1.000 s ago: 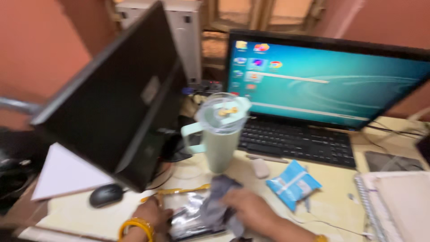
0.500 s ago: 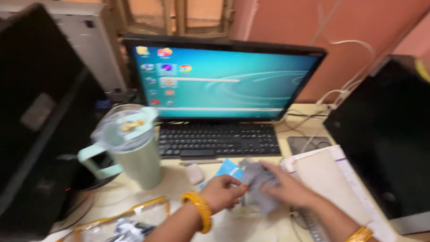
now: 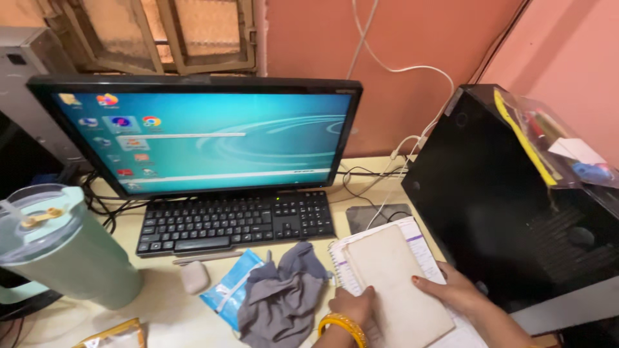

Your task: The person wipes a desk surface and various items with a cloth, including a computer tower, a notebook, a mousepad, and stationery. They also move books and a pencil case around the desk while cleaning.

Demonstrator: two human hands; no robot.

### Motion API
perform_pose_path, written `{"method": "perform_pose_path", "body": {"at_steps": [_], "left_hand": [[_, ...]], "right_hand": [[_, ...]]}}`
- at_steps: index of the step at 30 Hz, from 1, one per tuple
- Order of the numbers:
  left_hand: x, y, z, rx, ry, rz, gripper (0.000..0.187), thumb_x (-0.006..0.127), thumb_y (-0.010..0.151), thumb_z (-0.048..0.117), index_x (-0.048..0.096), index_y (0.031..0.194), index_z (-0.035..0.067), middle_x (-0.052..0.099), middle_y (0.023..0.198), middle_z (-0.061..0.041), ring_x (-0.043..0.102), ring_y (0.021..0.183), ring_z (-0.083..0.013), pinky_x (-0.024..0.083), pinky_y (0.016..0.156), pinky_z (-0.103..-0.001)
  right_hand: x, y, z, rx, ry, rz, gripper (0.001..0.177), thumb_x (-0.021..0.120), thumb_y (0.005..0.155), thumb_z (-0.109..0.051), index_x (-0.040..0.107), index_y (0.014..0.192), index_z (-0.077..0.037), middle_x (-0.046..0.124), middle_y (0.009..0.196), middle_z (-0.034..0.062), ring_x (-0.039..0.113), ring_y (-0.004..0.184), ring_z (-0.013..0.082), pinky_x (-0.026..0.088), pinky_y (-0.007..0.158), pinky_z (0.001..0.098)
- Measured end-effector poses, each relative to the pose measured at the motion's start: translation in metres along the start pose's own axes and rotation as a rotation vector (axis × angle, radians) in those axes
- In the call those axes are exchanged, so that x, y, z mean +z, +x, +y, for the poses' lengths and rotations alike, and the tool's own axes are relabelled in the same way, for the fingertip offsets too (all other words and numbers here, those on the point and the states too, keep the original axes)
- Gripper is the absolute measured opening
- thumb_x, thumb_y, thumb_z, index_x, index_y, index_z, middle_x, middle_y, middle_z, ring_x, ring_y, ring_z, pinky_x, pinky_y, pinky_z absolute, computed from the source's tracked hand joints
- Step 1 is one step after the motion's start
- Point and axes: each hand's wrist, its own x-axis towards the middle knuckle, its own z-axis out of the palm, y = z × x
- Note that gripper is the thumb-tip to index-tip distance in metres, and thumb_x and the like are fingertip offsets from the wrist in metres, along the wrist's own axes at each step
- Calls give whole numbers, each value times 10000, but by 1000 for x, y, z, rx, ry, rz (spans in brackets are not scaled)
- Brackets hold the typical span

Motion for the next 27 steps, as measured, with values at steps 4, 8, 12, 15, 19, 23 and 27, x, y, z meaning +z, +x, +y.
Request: {"method": "perform_pose_path", "body": {"at_steps": [4,8,12,15,19,23,27], "left_hand": [[5,16,-8,22,-98,117,842,821,669,542,635,1259,-29,704,1242,-248,707,1148,-359,550,1011,-387],[-6,28,-14,49,-383,46,893,879,652,523,644,1212,-132,751,1158,-237,751,1069,-322,573,954,-388],[12,27,-10,185,-622,-84,774,924,650,296,650,1226,-141,787,1119,-224,761,1003,-301,591,914,-381],[35,24,-2,444,-834,-210,763,903,624,71,587,1310,-41,777,1130,-193,769,1013,-273,595,929,-391],[30,28,8,456,-709,-213,716,867,663,-37,629,1338,-14,798,1150,-185,785,1058,-279,579,993,-392],[-16,15,35,658,-727,-244,667,811,712,-22,644,1358,-28,798,1170,-201,766,1096,-281,560,1004,-410],[-83,-27,82,613,-777,-211,596,771,751,1,629,1326,-66,802,1158,-230,780,1059,-339,569,980,-454]], "right_hand": [[-2,8,-1,-25,-129,38,977,947,589,-396,556,1402,-21,778,1215,183,764,1076,262,587,924,357],[-3,11,-3,-55,-247,63,922,944,610,-445,599,1362,-38,775,1202,153,753,1067,230,578,927,335],[0,26,24,-76,-10,-38,851,931,623,-379,642,1324,8,803,1139,186,765,1011,259,600,875,370],[-3,41,37,-119,221,-108,890,965,664,-290,525,1381,2,777,1170,184,750,1051,267,601,903,397],[-3,37,31,-260,250,-201,800,922,692,-230,579,1362,41,761,1224,167,698,1151,223,520,1005,341],[-8,6,-25,-442,305,-161,875,920,679,-259,532,1421,-4,725,1267,170,671,1189,234,493,1039,363],[-30,-50,-113,-762,-215,293,996,862,710,-520,474,1466,-1,562,1363,242,530,1304,326,396,1061,414]]}}
